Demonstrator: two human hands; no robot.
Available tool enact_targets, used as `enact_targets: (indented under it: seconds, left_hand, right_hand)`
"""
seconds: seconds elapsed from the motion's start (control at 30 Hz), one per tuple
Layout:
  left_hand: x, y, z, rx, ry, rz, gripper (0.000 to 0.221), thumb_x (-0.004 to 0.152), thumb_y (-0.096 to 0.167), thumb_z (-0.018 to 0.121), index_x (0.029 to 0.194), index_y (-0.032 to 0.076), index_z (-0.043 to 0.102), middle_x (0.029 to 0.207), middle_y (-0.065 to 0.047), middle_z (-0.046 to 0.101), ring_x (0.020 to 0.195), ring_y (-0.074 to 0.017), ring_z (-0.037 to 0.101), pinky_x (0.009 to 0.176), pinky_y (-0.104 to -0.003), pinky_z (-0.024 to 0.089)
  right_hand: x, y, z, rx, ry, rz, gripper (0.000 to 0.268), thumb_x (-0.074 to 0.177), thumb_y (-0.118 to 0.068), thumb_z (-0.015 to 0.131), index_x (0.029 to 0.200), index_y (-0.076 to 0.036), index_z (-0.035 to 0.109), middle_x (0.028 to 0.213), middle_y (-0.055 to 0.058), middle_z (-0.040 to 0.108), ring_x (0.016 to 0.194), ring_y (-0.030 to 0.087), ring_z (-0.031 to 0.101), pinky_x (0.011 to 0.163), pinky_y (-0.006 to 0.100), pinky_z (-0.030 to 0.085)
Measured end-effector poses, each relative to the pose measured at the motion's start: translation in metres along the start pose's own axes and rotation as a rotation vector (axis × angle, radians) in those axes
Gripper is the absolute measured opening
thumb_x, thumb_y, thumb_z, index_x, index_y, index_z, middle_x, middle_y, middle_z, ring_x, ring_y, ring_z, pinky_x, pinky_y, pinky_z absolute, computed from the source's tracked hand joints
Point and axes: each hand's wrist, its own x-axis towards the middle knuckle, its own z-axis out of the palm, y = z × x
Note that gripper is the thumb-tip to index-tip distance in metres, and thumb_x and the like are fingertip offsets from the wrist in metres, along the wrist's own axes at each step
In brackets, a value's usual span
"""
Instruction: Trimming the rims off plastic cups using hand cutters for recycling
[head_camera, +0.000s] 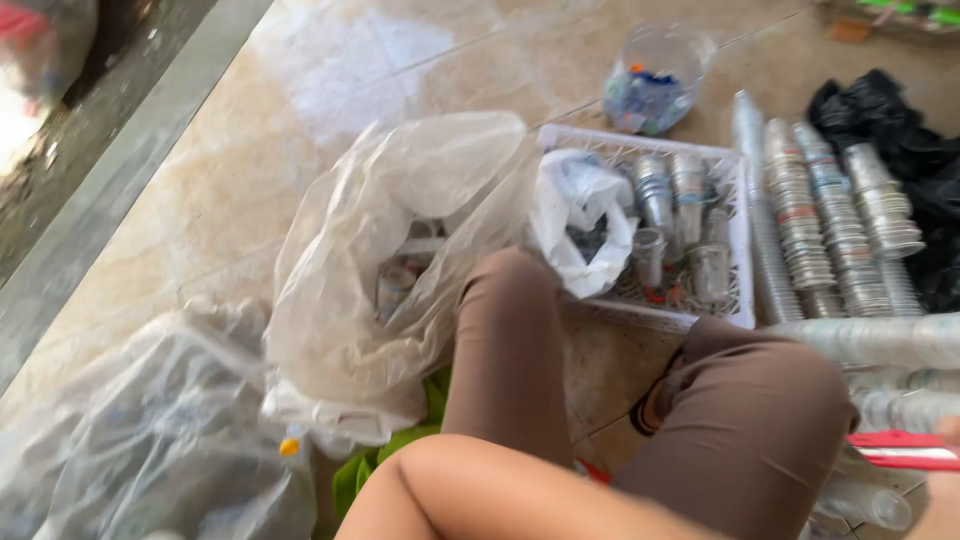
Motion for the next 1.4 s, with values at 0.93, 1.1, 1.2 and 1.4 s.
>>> enact_targets:
  seconds: [0.93, 1.1, 1.2, 1.4]
  left_hand:
    - [0.109, -0.177, -0.155, 0.759, 0.177, -0.734, 0.06, 0.096, 0.053, 0.052, 0.13, 0.003, 0.054, 0.12, -0.021, 0.066, 0.111, -0.0396, 0.065, 0.096, -0.065, 0.048]
    - [0.113, -0.17, -0.153, 0.755, 0.174, -0.724, 0.066, 0.097, 0.053, 0.05, 0.14, 0.003, 0.051, 0.127, -0.02, 0.066, 0.115, -0.0364, 0.065, 0.096, -0.063, 0.05]
    - [0.115, -0.161, -0.149, 0.777, 0.194, -0.704, 0.065, 0.097, 0.051, 0.05, 0.141, 0.002, 0.052, 0.127, -0.02, 0.066, 0.116, -0.0364, 0.065, 0.095, -0.063, 0.05]
    - [0.116, -0.096, -0.108, 0.633, -0.287, -0.69, 0.056, 0.08, 0.052, 0.058, 0.109, 0.009, 0.078, 0.1, -0.009, 0.076, 0.092, -0.0325, 0.069, 0.086, -0.047, 0.053]
  right_hand:
    - [0.151, 0.256, 0.254, -1.507, -0.584, 0.079, 0.035, 0.098, -0.035, 0.059, 0.119, -0.011, 0.074, 0.121, 0.009, 0.072, 0.097, 0.029, 0.076, 0.079, 0.043, 0.066]
    - [0.152, 0.284, 0.233, -1.387, -0.329, 0.031, 0.034, 0.099, -0.025, 0.055, 0.123, -0.006, 0.071, 0.11, 0.01, 0.069, 0.096, 0.029, 0.074, 0.08, 0.039, 0.063]
    - [0.153, 0.301, 0.215, -1.127, 0.031, -0.11, 0.011, 0.087, -0.019, 0.068, 0.096, -0.013, 0.073, 0.086, 0.006, 0.065, 0.092, 0.03, 0.069, 0.083, 0.041, 0.057]
    - [0.161, 0.343, 0.176, -0.845, -0.036, 0.426, 0.028, 0.082, -0.035, 0.078, 0.095, -0.012, 0.083, 0.079, 0.007, 0.076, 0.07, 0.024, 0.066, 0.07, 0.034, 0.051]
